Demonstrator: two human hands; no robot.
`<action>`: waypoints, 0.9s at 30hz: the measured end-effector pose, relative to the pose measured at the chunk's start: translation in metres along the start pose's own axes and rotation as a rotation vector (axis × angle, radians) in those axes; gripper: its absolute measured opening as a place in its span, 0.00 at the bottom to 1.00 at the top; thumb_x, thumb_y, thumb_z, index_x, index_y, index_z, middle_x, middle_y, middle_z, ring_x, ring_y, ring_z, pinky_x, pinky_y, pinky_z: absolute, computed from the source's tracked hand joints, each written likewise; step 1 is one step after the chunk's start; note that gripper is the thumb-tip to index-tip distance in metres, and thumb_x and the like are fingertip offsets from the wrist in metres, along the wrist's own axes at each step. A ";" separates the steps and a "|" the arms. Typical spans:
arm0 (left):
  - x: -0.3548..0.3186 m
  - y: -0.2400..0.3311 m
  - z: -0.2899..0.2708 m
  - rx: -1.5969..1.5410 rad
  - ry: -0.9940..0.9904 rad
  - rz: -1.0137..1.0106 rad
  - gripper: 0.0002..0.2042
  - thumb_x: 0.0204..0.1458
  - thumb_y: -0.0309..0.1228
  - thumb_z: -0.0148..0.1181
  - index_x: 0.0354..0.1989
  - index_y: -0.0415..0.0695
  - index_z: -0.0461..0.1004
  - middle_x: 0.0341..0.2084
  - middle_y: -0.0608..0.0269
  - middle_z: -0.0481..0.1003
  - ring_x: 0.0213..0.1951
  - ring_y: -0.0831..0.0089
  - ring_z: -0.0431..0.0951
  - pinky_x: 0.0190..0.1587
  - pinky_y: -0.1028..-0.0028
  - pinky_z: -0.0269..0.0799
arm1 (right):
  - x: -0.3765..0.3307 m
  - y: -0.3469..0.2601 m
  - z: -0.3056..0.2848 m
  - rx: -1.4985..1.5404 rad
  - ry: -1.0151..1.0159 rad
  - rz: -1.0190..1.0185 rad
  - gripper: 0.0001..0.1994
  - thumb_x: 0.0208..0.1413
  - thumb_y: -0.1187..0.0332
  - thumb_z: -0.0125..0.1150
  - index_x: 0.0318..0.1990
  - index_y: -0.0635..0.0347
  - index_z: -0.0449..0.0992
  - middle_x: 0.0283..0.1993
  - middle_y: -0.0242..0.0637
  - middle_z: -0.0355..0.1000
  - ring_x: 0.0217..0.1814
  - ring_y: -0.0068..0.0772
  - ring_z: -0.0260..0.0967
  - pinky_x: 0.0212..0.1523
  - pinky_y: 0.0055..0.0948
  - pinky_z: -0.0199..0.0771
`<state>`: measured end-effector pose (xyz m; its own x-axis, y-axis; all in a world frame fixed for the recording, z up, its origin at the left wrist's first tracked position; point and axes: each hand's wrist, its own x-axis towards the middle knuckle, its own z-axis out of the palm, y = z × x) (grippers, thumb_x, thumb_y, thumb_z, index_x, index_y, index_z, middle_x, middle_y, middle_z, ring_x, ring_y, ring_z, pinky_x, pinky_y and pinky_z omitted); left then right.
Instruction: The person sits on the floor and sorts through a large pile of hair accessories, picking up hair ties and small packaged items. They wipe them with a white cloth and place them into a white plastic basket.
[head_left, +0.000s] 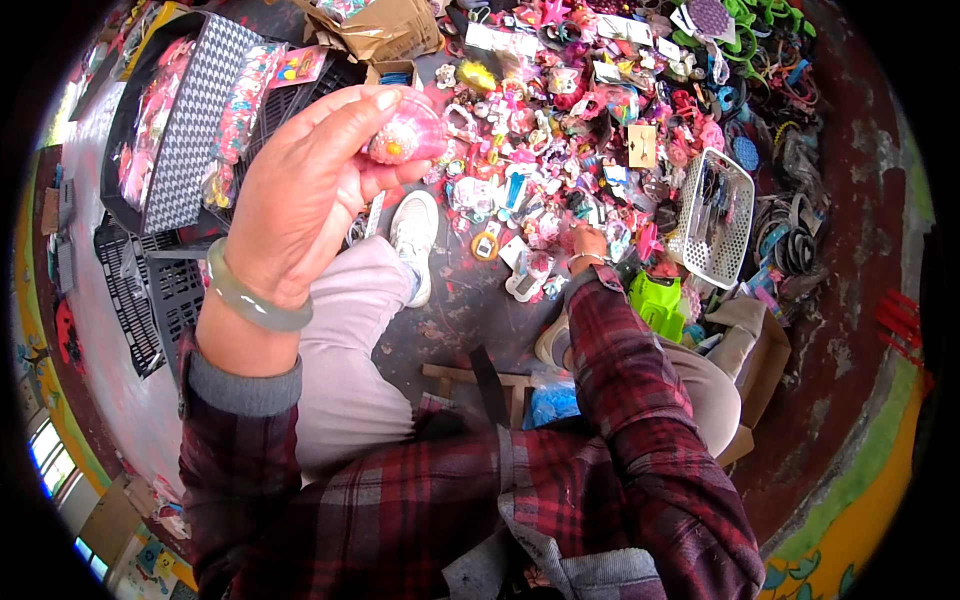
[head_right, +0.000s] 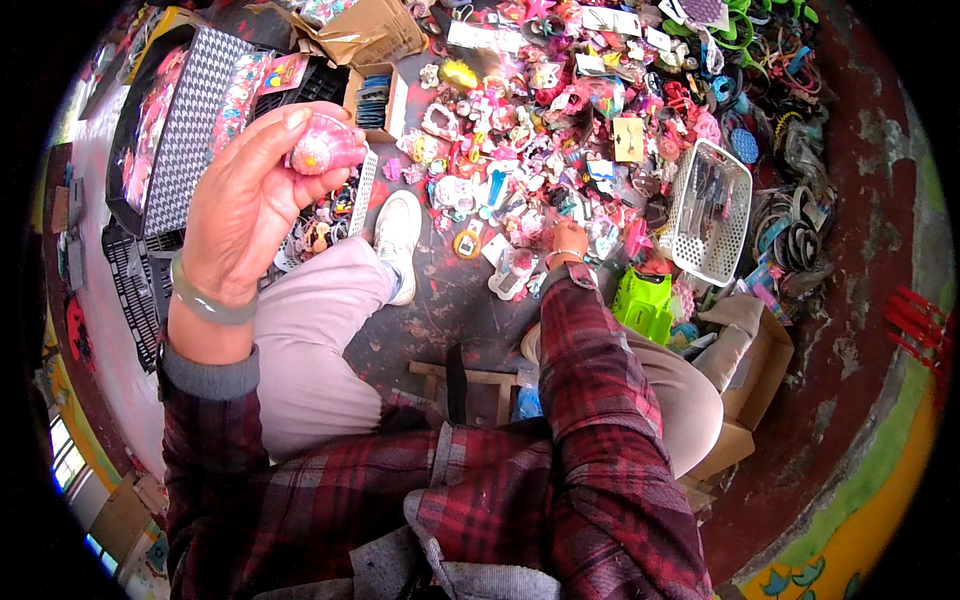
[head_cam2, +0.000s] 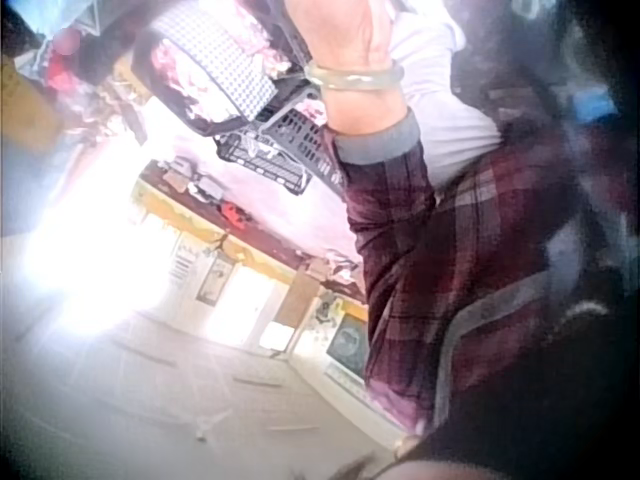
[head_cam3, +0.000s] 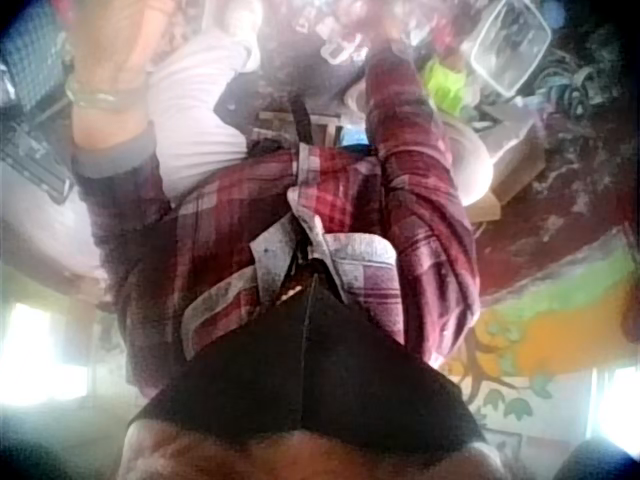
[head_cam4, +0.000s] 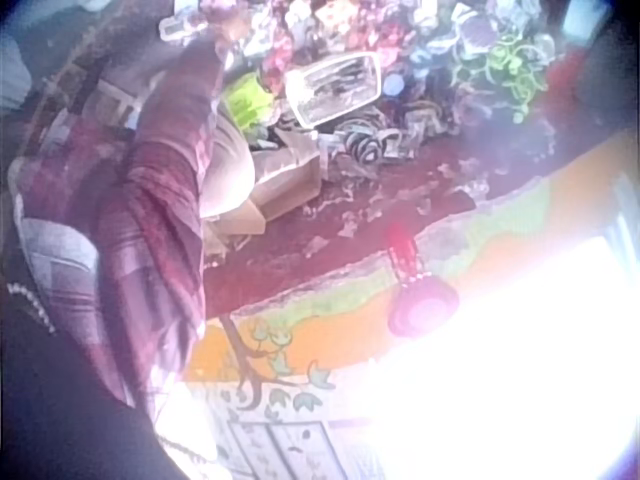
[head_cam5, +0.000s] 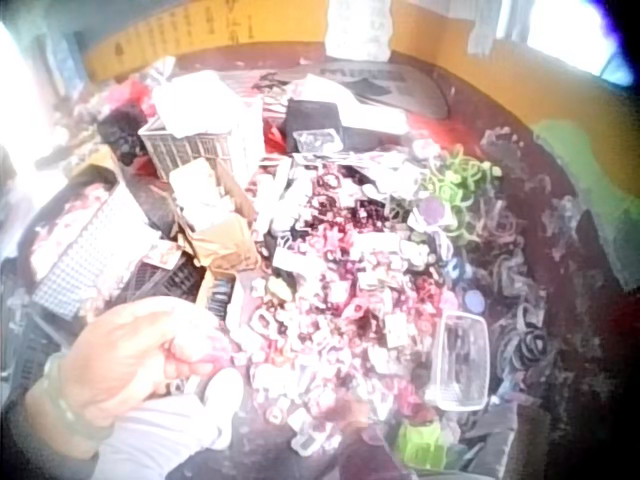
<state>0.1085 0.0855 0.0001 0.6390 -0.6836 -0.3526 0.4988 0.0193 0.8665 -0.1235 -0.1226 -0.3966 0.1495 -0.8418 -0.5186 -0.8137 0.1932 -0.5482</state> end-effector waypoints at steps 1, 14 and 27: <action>-0.002 0.000 -0.001 -0.007 0.010 0.007 0.14 0.56 0.30 0.44 0.44 0.30 0.66 0.37 0.52 0.72 0.38 0.68 0.75 0.39 0.73 0.74 | 0.005 0.005 0.004 -0.268 -0.046 -0.197 0.14 0.45 0.58 0.52 0.27 0.60 0.76 0.29 0.45 0.73 0.33 0.44 0.71 0.34 0.36 0.69; -0.002 0.008 -0.013 -0.135 0.143 0.140 0.12 0.55 0.28 0.45 0.42 0.31 0.66 0.37 0.50 0.72 0.39 0.65 0.74 0.39 0.71 0.74 | 0.023 0.002 0.012 0.300 -0.332 0.258 0.11 0.48 0.63 0.52 0.22 0.58 0.74 0.14 0.34 0.64 0.11 0.30 0.56 0.14 0.30 0.54; -0.013 0.039 0.003 -0.392 0.140 0.175 0.15 0.56 0.29 0.44 0.47 0.30 0.61 0.42 0.41 0.68 0.44 0.56 0.72 0.42 0.69 0.74 | 0.016 -0.073 0.019 0.184 -0.604 -0.007 0.08 0.51 0.72 0.50 0.37 0.59 0.74 0.24 0.32 0.70 0.15 0.19 0.60 0.14 0.20 0.58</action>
<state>0.1179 0.0931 0.0390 0.7933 -0.5404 -0.2804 0.5428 0.4193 0.7277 -0.0504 -0.1405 -0.3774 0.4891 -0.4207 -0.7641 -0.7096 0.3175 -0.6290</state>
